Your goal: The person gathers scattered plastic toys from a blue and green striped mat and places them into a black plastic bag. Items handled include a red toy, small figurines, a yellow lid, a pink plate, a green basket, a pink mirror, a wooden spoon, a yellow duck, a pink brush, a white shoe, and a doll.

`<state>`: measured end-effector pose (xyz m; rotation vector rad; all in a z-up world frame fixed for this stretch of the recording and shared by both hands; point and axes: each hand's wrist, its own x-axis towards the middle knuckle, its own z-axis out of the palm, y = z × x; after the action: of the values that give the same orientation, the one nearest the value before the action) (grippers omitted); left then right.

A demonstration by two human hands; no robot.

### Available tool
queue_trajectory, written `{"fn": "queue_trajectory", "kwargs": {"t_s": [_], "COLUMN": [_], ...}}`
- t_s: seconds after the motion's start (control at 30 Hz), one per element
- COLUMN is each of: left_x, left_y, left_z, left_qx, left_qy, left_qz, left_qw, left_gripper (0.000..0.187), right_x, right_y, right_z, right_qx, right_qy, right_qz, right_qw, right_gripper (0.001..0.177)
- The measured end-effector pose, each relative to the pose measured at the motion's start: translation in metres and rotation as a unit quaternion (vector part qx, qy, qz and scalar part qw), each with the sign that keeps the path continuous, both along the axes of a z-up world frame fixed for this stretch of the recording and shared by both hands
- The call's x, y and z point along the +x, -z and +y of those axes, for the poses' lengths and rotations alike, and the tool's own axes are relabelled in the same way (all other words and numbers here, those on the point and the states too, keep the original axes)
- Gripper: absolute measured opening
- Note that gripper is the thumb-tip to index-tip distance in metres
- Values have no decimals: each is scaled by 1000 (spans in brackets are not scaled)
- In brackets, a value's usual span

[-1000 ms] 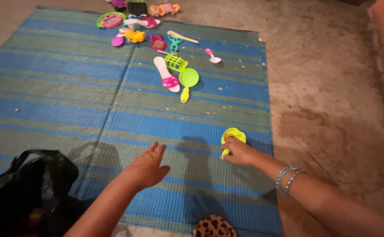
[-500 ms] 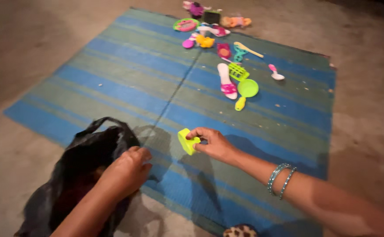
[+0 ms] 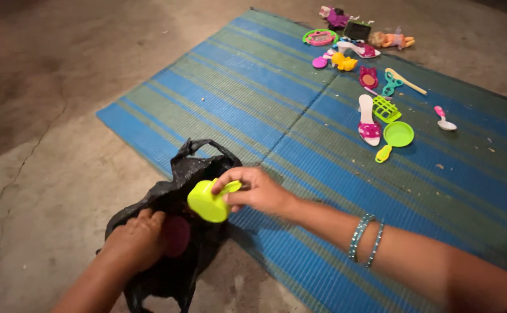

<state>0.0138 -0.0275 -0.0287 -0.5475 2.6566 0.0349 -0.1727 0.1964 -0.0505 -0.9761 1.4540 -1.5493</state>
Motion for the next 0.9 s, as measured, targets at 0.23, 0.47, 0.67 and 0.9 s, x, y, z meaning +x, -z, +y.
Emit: {"fn": "queue_trajectory", "kwargs": {"t_s": [0.23, 0.47, 0.67, 0.9], "left_x": [4, -1, -16, -37], "left_y": [-8, -4, -7, -5], "left_z": [-13, -22, -39, -39], "left_qx": [-24, -57, -37, -2], "left_qy": [22, 16, -44, -18], "left_qz": [107, 117, 79, 94], "left_qw": [994, 991, 995, 995], "left_gripper": [80, 89, 104, 55], "right_x": [33, 41, -4, -15], "right_y": [23, 28, 37, 23], "right_z": [-66, -75, -59, -63], "right_qx": [11, 129, 298, 265], "right_qy": [-132, -101, 13, 8], "right_qz": [1, 232, 297, 321], "right_qw": [991, 959, 907, 909], "right_gripper": [49, 65, 75, 62]}}
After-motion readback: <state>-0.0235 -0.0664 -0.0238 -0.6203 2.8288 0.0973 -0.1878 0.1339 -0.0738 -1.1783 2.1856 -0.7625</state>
